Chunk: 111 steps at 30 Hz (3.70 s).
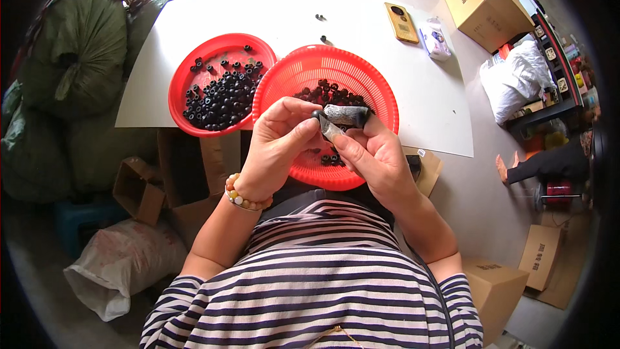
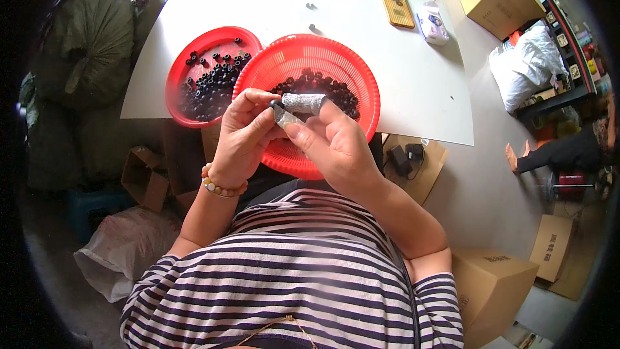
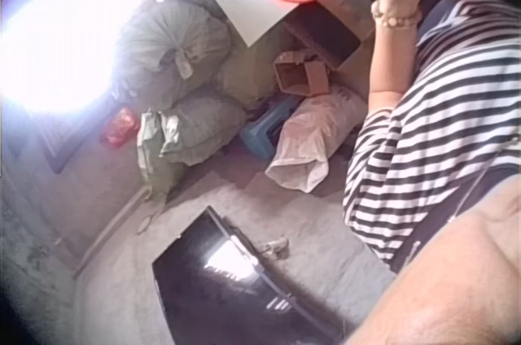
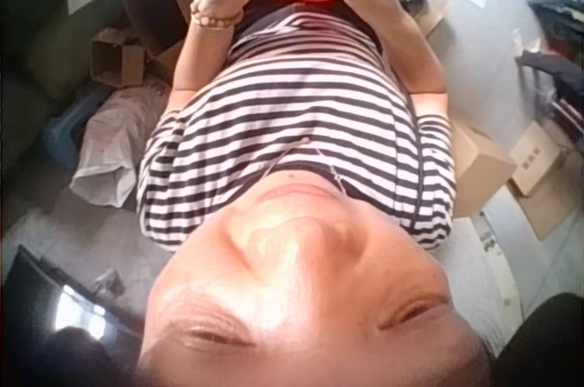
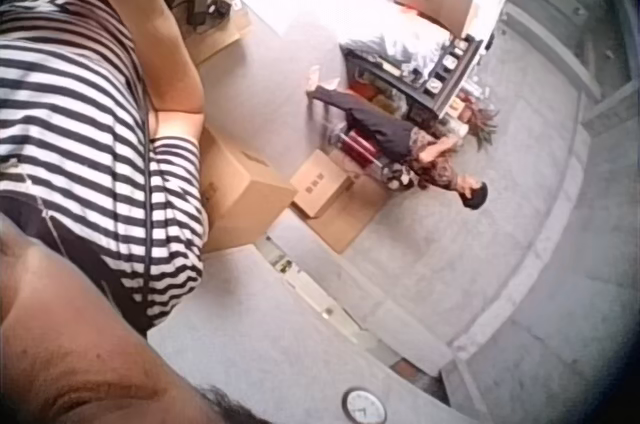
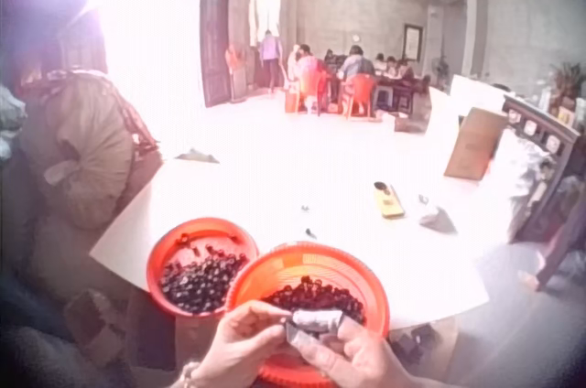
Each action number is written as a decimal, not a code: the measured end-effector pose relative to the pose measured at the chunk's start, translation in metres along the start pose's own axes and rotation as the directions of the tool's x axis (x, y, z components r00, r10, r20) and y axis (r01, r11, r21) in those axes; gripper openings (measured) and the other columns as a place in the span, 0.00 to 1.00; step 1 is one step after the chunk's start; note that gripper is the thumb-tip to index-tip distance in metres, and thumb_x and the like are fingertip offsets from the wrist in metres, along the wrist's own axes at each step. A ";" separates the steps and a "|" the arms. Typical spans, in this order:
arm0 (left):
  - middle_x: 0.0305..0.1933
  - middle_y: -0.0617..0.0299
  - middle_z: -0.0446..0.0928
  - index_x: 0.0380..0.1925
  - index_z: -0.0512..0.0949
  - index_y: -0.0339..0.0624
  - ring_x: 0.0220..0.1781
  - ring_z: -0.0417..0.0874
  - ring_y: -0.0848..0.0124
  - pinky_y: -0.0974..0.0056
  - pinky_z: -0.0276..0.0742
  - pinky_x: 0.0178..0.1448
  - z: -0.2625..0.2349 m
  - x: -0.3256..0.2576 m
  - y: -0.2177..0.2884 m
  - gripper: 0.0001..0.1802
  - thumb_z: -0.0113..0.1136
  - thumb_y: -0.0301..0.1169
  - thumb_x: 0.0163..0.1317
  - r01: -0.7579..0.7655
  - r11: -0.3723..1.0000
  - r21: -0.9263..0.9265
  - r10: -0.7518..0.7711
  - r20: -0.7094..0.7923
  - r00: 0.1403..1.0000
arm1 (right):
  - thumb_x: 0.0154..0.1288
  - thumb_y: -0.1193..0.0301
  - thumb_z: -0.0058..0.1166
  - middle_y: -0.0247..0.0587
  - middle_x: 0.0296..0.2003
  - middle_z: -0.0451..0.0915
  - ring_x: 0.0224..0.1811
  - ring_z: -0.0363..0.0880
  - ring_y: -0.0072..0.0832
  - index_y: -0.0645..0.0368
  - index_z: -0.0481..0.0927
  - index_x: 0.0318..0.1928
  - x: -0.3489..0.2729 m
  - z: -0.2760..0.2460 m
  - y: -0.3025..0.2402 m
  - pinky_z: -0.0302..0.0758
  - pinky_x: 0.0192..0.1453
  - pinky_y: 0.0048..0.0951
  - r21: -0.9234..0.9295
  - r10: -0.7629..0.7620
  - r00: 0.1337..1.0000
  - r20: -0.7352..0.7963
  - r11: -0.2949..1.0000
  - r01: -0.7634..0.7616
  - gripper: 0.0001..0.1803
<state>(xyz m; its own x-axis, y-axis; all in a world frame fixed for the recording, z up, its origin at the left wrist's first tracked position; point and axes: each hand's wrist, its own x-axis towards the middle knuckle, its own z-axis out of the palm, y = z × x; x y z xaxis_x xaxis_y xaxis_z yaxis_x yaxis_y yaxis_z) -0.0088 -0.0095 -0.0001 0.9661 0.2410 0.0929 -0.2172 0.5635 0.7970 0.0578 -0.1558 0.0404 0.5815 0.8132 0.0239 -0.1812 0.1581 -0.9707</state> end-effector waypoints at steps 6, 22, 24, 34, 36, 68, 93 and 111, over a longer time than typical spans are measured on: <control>0.37 0.59 0.73 0.38 0.69 0.36 0.39 0.77 0.72 0.65 0.78 0.42 -0.001 -0.001 -0.001 0.08 0.49 0.23 0.58 -0.026 1.000 -0.011 0.026 0.014 1.000 | 0.62 0.75 0.43 0.36 0.39 0.73 0.43 0.70 0.18 0.65 0.67 0.48 0.001 0.001 -0.001 0.67 0.49 0.20 -0.025 0.006 1.000 -0.015 1.000 -0.006 0.14; 0.37 0.60 0.74 0.38 0.70 0.36 0.39 0.77 0.74 0.67 0.78 0.42 0.004 0.000 0.001 0.08 0.50 0.23 0.57 -0.054 0.999 -0.001 0.054 0.002 0.999 | 0.62 0.74 0.44 0.35 0.39 0.73 0.42 0.71 0.17 0.65 0.66 0.48 0.000 -0.001 -0.004 0.67 0.47 0.20 0.002 -0.001 1.000 0.009 1.000 0.001 0.14; 0.35 0.61 0.75 0.37 0.71 0.36 0.37 0.77 0.76 0.69 0.78 0.41 0.004 0.000 0.000 0.08 0.52 0.23 0.56 -0.062 0.998 -0.001 0.062 -0.017 0.998 | 0.62 0.74 0.44 0.36 0.39 0.73 0.42 0.71 0.18 0.65 0.66 0.48 0.000 -0.002 -0.004 0.67 0.48 0.20 -0.035 -0.004 1.000 0.007 0.999 0.005 0.14; 0.35 0.60 0.75 0.37 0.71 0.36 0.37 0.77 0.75 0.69 0.78 0.41 0.003 0.001 -0.002 0.08 0.52 0.22 0.56 -0.062 0.998 -0.029 0.062 -0.021 0.998 | 0.62 0.74 0.43 0.36 0.40 0.72 0.44 0.70 0.18 0.64 0.66 0.48 0.000 -0.001 -0.002 0.67 0.49 0.21 0.034 0.001 1.000 0.013 0.999 -0.001 0.14; 0.35 0.60 0.75 0.36 0.71 0.36 0.37 0.78 0.75 0.69 0.78 0.41 0.003 0.001 -0.001 0.07 0.52 0.22 0.56 -0.060 0.998 -0.028 0.059 -0.022 0.998 | 0.62 0.74 0.43 0.36 0.40 0.72 0.44 0.70 0.18 0.64 0.66 0.49 0.000 -0.001 -0.002 0.67 0.49 0.21 0.041 0.015 1.000 0.011 0.999 -0.015 0.14; 0.35 0.61 0.74 0.37 0.70 0.38 0.33 0.77 0.77 0.68 0.78 0.38 -0.001 -0.002 -0.006 0.06 0.48 0.25 0.59 0.045 0.990 -0.137 -0.045 0.001 0.999 | 0.64 0.70 0.42 0.31 0.36 0.73 0.38 0.69 0.13 0.63 0.68 0.47 -0.001 -0.009 0.002 0.66 0.41 0.15 0.017 0.064 0.998 0.021 0.998 -0.064 0.13; 0.22 0.69 0.69 0.34 0.72 0.39 0.22 0.69 0.82 0.74 0.71 0.31 0.000 -0.001 -0.010 0.15 0.43 0.39 0.63 0.358 0.903 -0.238 -0.324 0.171 0.931 | 0.61 0.65 0.47 0.27 0.28 0.71 0.27 0.64 0.09 0.61 0.68 0.47 0.009 -0.021 0.001 0.63 0.31 0.12 0.146 0.058 0.998 0.007 0.988 -0.058 0.16; 0.21 0.70 0.69 0.34 0.72 0.39 0.21 0.69 0.83 0.75 0.70 0.31 0.003 -0.004 -0.006 0.14 0.43 0.39 0.63 0.376 0.884 -0.279 -0.360 0.110 0.927 | 0.62 0.76 0.42 0.37 0.43 0.71 0.46 0.69 0.18 0.64 0.61 0.54 -0.002 -0.021 -0.003 0.66 0.51 0.21 0.028 0.024 0.978 0.208 0.999 -0.031 0.19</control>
<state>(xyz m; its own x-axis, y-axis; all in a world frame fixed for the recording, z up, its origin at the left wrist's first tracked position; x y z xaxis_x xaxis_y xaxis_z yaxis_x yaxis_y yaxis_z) -0.0105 -0.0165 -0.0033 0.9886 -0.0663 -0.1351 0.1325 0.8089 0.5728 0.0739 -0.1701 0.0382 0.3991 0.9156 0.0494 -0.2213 0.1484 -0.9639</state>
